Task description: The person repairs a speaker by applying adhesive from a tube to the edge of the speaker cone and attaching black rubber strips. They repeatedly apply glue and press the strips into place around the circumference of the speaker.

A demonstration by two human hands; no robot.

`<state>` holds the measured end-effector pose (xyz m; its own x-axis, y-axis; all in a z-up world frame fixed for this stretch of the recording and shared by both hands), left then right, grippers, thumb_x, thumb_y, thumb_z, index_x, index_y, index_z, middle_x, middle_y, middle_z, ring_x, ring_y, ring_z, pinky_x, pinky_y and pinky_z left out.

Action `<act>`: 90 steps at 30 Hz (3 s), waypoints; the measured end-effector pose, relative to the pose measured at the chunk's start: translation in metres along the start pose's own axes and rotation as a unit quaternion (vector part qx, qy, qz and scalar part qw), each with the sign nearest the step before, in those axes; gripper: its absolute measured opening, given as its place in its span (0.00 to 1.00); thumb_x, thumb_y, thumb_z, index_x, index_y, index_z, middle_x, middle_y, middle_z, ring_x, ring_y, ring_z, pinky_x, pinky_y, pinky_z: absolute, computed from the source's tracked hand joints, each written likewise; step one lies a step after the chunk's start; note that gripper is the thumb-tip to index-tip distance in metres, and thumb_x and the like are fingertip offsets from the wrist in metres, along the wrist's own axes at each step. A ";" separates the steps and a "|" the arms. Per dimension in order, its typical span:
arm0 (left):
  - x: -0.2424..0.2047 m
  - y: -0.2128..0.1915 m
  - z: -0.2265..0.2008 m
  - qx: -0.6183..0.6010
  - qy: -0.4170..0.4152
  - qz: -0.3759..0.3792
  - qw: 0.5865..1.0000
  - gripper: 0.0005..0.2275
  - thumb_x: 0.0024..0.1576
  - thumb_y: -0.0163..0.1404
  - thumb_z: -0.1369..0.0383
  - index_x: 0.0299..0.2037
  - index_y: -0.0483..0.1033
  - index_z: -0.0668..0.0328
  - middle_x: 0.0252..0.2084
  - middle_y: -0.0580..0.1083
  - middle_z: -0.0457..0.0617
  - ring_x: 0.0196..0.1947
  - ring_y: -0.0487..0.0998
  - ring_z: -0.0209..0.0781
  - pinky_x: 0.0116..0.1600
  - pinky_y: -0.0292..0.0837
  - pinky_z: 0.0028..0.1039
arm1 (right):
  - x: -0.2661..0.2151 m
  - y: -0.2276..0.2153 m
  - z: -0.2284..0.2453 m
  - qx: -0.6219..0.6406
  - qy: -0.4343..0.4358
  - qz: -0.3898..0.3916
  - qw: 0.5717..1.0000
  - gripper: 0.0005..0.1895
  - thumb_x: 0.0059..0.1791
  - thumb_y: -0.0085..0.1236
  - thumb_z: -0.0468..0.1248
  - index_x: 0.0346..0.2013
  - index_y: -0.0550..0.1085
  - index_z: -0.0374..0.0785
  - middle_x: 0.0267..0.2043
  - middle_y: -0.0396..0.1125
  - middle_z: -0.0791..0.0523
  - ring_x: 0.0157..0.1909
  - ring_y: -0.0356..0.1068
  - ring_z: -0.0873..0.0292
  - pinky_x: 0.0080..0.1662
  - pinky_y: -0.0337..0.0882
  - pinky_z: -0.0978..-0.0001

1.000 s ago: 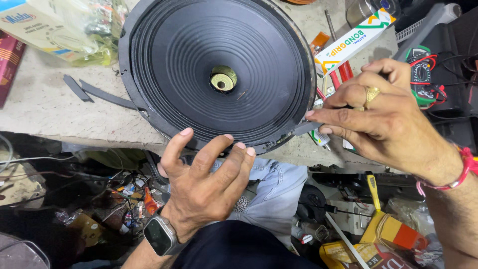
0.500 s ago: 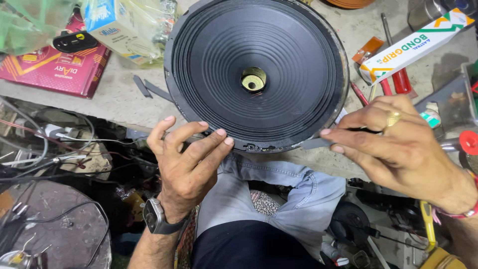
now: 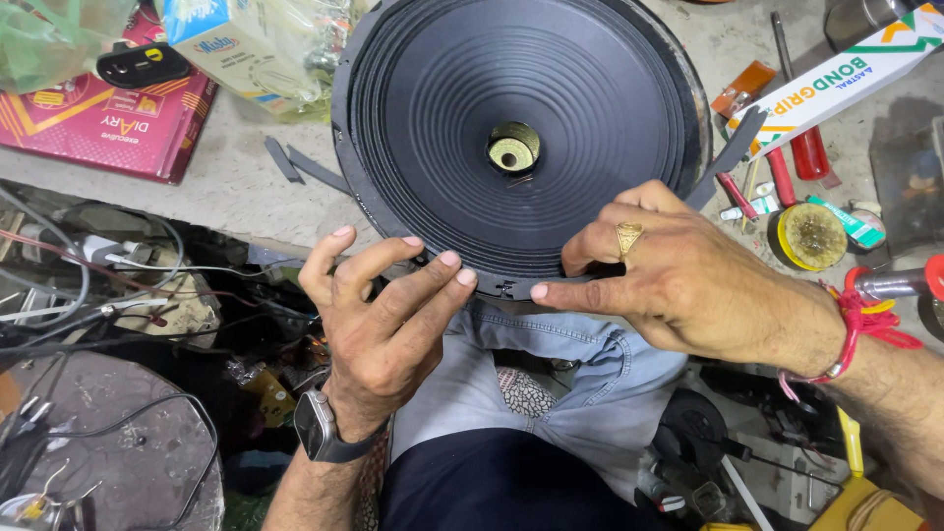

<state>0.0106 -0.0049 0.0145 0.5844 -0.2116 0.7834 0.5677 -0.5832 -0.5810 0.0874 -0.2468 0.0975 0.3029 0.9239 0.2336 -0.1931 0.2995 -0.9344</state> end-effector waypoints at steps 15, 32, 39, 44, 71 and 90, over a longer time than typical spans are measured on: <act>-0.001 -0.001 -0.001 0.006 -0.007 0.011 1.000 0.08 0.57 0.60 0.74 0.45 0.85 0.50 0.45 0.81 0.38 0.55 0.74 0.43 0.69 0.53 0.49 | -0.053 -0.034 -0.050 -0.050 0.077 0.099 0.991 0.35 0.30 0.58 0.23 0.47 0.81 0.56 0.43 0.73 0.63 0.47 0.69 0.59 0.48 0.63 0.60; 0.002 -0.001 -0.004 0.006 -0.010 0.008 1.000 0.07 0.57 0.60 0.74 0.44 0.85 0.51 0.44 0.81 0.39 0.54 0.74 0.43 0.68 0.53 0.48 | -0.021 -0.020 -0.027 0.025 -0.005 0.083 0.996 0.34 0.33 0.57 0.24 0.52 0.80 0.50 0.43 0.71 0.60 0.48 0.69 0.57 0.52 0.64 0.59; -0.001 0.001 -0.001 -0.011 -0.010 -0.009 1.000 0.06 0.59 0.60 0.72 0.44 0.85 0.50 0.44 0.81 0.38 0.53 0.75 0.42 0.68 0.52 0.47 | -0.045 -0.045 -0.054 -0.056 0.083 0.130 0.987 0.36 0.25 0.56 0.22 0.44 0.82 0.53 0.42 0.73 0.64 0.47 0.69 0.59 0.52 0.63 0.56; -0.001 0.001 0.001 -0.016 -0.006 -0.002 1.000 0.07 0.58 0.60 0.74 0.44 0.85 0.51 0.45 0.81 0.39 0.53 0.75 0.43 0.68 0.53 0.48 | -0.053 -0.050 -0.074 -0.084 0.084 0.122 0.985 0.35 0.27 0.56 0.22 0.44 0.82 0.54 0.45 0.73 0.64 0.47 0.69 0.59 0.53 0.63 0.57; -0.001 0.002 0.000 -0.018 0.008 -0.007 1.000 0.07 0.60 0.60 0.70 0.48 0.84 0.53 0.48 0.79 0.40 0.56 0.75 0.43 0.70 0.52 0.50 | 0.004 0.001 0.004 -0.004 0.035 0.019 0.999 0.27 0.40 0.59 0.28 0.52 0.79 0.50 0.45 0.71 0.59 0.48 0.70 0.59 0.52 0.65 0.61; 0.005 -0.003 0.000 -0.019 0.067 0.009 0.998 0.06 0.63 0.58 0.70 0.47 0.83 0.59 0.47 0.79 0.42 0.55 0.77 0.40 0.70 0.52 0.51 | 0.003 0.012 0.016 -0.009 0.058 0.000 0.998 0.34 0.33 0.57 0.22 0.53 0.78 0.45 0.45 0.70 0.55 0.46 0.69 0.55 0.48 0.68 0.61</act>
<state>0.0121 -0.0042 0.0199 0.5094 -0.3241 0.7971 0.5343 -0.6071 -0.5883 0.0706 -0.2368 0.0909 0.4093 0.8898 0.2018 -0.1769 0.2944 -0.9392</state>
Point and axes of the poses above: each hand's wrist, its own x-axis towards the middle knuckle, its own y-axis out of the palm, z = x × y, the point moved 2 cm from there along x, towards the middle knuckle
